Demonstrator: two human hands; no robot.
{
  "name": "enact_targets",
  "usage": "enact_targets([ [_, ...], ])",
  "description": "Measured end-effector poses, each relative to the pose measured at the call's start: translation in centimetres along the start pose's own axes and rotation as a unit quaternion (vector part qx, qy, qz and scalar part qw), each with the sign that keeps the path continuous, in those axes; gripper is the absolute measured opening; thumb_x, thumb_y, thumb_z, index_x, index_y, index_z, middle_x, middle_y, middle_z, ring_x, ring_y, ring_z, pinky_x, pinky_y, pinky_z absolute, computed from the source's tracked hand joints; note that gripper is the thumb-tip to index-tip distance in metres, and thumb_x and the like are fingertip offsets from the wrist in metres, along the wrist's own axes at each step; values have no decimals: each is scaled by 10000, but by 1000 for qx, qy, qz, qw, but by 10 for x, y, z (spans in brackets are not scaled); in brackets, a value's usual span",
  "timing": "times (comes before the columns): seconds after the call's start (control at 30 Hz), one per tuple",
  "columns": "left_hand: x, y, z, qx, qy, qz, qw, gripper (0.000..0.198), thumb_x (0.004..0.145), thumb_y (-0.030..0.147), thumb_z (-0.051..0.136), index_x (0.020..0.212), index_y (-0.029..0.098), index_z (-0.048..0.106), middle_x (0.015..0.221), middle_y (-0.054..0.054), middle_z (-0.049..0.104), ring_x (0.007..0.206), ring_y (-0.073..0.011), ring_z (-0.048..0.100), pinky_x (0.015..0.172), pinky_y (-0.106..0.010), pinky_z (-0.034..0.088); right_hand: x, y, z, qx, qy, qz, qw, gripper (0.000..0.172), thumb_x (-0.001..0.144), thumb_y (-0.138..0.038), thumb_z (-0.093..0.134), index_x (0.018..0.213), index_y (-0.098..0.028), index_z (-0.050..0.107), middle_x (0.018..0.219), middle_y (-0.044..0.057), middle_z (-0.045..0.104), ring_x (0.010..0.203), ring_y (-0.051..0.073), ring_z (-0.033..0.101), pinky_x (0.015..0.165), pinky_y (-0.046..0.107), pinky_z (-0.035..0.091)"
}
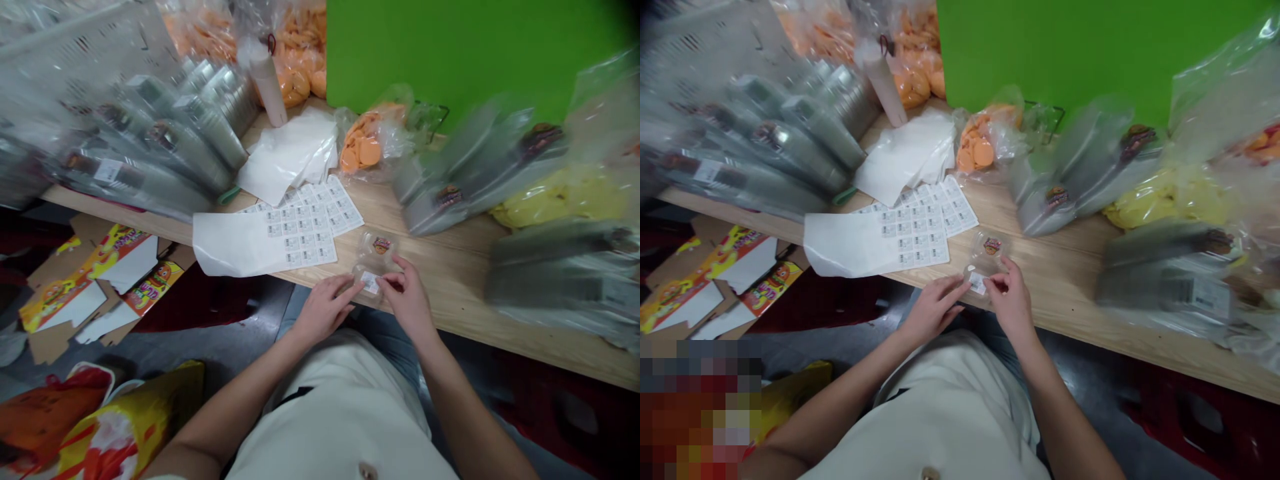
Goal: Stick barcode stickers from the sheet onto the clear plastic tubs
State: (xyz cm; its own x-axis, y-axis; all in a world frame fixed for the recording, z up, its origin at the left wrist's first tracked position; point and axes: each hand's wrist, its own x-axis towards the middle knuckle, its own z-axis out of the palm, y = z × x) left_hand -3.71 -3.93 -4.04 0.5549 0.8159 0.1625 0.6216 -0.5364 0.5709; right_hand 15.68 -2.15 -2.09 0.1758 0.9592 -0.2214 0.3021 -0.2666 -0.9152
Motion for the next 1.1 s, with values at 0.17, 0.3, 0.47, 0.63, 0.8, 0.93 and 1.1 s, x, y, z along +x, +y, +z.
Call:
enact_targets([
  [0.17, 0, 1, 1, 3, 8, -2, 1000, 519, 848, 216, 485, 1350, 252, 357, 1328, -109, 444, 1220, -230, 411, 995, -413, 366, -1, 4, 1, -19, 7, -9, 1000, 589, 740, -342, 598, 1266, -183, 386, 783, 21, 634, 713, 167, 589, 751, 355, 469],
  [0.3, 0, 1, 2, 14, 1, 1, 1000, 498, 855, 208, 467, 1340, 269, 373, 1334, -104, 434, 1217, -232, 411, 988, -423, 367, -2, 5, 2, -42, 12, -22, 999, 561, 757, -324, 579, 1268, -188, 391, 794, 18, 636, 733, 162, 589, 774, 354, 464],
  [0.47, 2, 5, 2, 35, 0, -18, 999, 448, 863, 211, 454, 1305, 273, 423, 1305, -98, 460, 1190, -231, 431, 974, -422, 378, -8, 1, 1, -162, 36, -98, 981, 522, 788, -332, 545, 1273, -182, 418, 840, 49, 630, 813, 199, 558, 823, 411, 443],
  [0.63, 6, 14, 2, 38, 10, -36, 999, 450, 851, 231, 475, 1297, 262, 431, 1281, -99, 478, 1185, -248, 427, 968, -446, 383, -23, 9, -2, -259, 165, -197, 931, 504, 835, -335, 491, 1311, -192, 406, 1219, 158, 483, 1141, 274, 436, 882, 447, 425],
  [0.8, -1, 9, 0, -17, 8, -28, 999, 550, 849, 162, 429, 1379, 213, 292, 1351, -129, 419, 1259, -249, 373, 1021, -480, 341, -23, 22, 10, -377, -12, -264, 888, 489, 857, -323, 463, 1337, -268, 386, 1404, 103, 358, 1286, 306, 305, 983, 512, 331],
  [0.93, -8, 2, -22, -122, 115, -101, 981, 429, 883, 189, 400, 1312, 199, 392, 1324, -121, 458, 1246, -224, 407, 1037, -454, 345, -15, 15, 6, -372, -32, -281, 884, 544, 858, -362, 476, 1367, -240, 328, 1302, 115, 467, 1180, 275, 423, 964, 477, 363],
  [1.1, 7, 11, -53, -477, 74, -295, 825, 338, 859, 348, 502, 1152, 188, 557, 1090, -98, 624, 982, -194, 597, 891, -388, 474, -26, -8, 4, -276, -9, -341, 898, 740, 780, -418, 591, 1396, -227, 229, 1197, 121, 530, 1107, 267, 479, 928, 461, 407],
])
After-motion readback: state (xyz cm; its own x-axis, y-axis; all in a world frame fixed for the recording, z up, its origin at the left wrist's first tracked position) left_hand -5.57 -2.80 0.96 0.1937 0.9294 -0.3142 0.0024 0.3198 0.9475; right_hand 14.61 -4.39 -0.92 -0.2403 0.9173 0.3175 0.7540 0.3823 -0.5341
